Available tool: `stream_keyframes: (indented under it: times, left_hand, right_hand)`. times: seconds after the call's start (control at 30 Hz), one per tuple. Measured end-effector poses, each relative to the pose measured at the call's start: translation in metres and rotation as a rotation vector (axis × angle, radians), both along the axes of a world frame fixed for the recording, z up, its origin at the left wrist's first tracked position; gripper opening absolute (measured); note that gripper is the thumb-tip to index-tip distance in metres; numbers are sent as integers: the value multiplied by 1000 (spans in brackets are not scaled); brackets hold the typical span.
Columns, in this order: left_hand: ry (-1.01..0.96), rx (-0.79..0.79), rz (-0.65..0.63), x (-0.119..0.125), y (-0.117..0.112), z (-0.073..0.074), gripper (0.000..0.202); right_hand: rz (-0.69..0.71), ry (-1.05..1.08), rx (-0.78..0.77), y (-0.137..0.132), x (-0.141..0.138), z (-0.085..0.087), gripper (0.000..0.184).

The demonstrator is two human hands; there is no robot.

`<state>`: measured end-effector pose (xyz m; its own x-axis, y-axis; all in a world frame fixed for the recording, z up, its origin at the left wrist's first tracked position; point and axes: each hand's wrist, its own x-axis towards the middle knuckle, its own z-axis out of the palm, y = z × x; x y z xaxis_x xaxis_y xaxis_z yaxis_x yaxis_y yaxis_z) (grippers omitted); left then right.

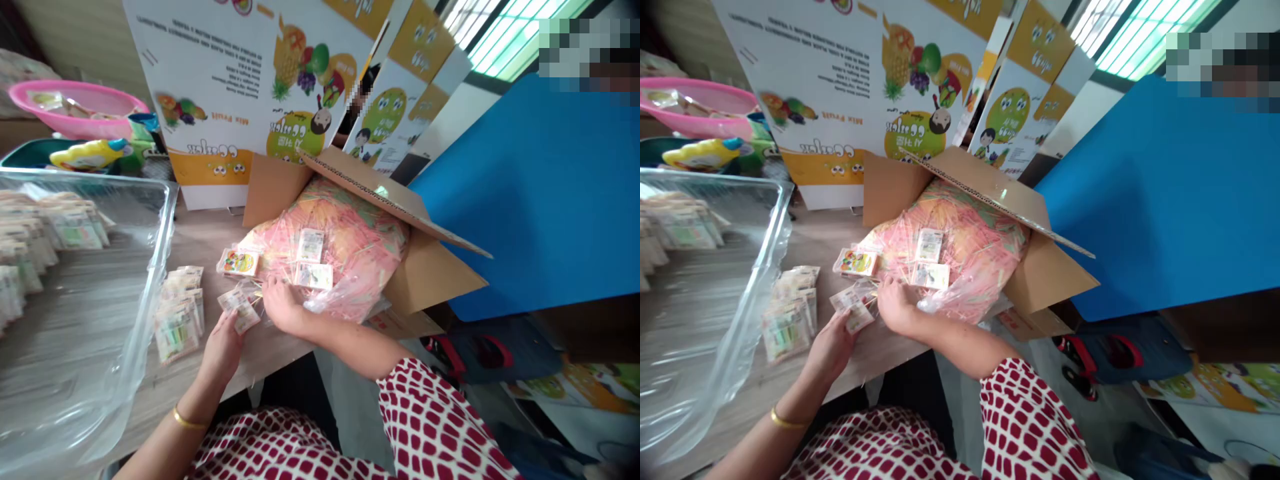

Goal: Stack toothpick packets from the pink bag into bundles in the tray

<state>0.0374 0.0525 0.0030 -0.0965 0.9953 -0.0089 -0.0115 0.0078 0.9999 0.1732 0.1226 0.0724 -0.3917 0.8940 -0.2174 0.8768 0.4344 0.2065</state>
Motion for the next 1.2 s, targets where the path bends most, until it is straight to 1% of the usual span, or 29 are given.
stream_keyframes:
  times: [0.07, 0.13, 0.2, 0.27, 0.33, 0.4, 0.43, 0.53, 0.6, 0.63, 0.7, 0.8, 0.87, 0.93, 1.0, 1.1, 1.2]
  left_hand:
    - [-23, -5, 13, -1, 2, -4, 36]
    - [-14, -25, 39, 0, 4, -10, 37]
    - [-17, -53, 60, -1, 6, -18, 36]
    - [-38, -81, 72, -2, 7, -23, 33]
    - [-59, -108, 73, -5, 6, -24, 32]
    - [-98, -140, 73, -8, 6, -21, 31]
    - [-137, -172, 80, -10, 6, -17, 31]
    - [-289, -311, 120, -13, 7, -3, 34]
    - [-352, -371, 116, -14, 8, 7, 37]
    - [-369, -384, 100, -15, 9, 11, 39]
    - [-380, -413, 109, -16, 8, 19, 39]
    - [-444, -465, 86, -16, 7, 26, 38]
    - [-524, -483, 24, -16, 6, 30, 37]
    - [-602, -464, -12, -15, 5, 32, 33]
    - [-652, -409, -14, -14, 4, 33, 28]
    - [-656, -335, -18, -11, 2, 32, 32]
    - [-582, -314, 3, -9, 2, 29, 36]
  right_hand:
    - [46, 36, 78, -1, 7, -3, 33]
    - [92, 96, 152, -1, 13, -7, 30]
    - [110, 168, 200, 1, 16, -10, 27]
    - [78, 244, 215, 6, 17, -10, 24]
    - [-4, 327, 195, 12, 17, -7, 26]
    - [-119, 453, 113, 19, 17, -1, 29]
    - [-183, 552, 41, 22, 17, 3, 29]
    - [-375, 930, -253, 28, 18, 13, 26]
    - [-494, 1104, -399, 29, 19, 19, 26]
    - [-539, 1151, -431, 29, 19, 20, 25]
    - [-584, 1212, -434, 28, 21, 21, 23]
    - [-580, 1275, -454, 30, 27, 15, 15]
    - [-562, 1307, -482, 31, 30, 8, 19]
    - [-509, 1354, -469, 31, 31, 3, 23]
    - [-426, 1401, -420, 30, 29, -2, 20]
    - [-311, 1431, -347, 24, 25, -7, 21]
    - [-255, 1410, -287, 13, 25, -3, 28]
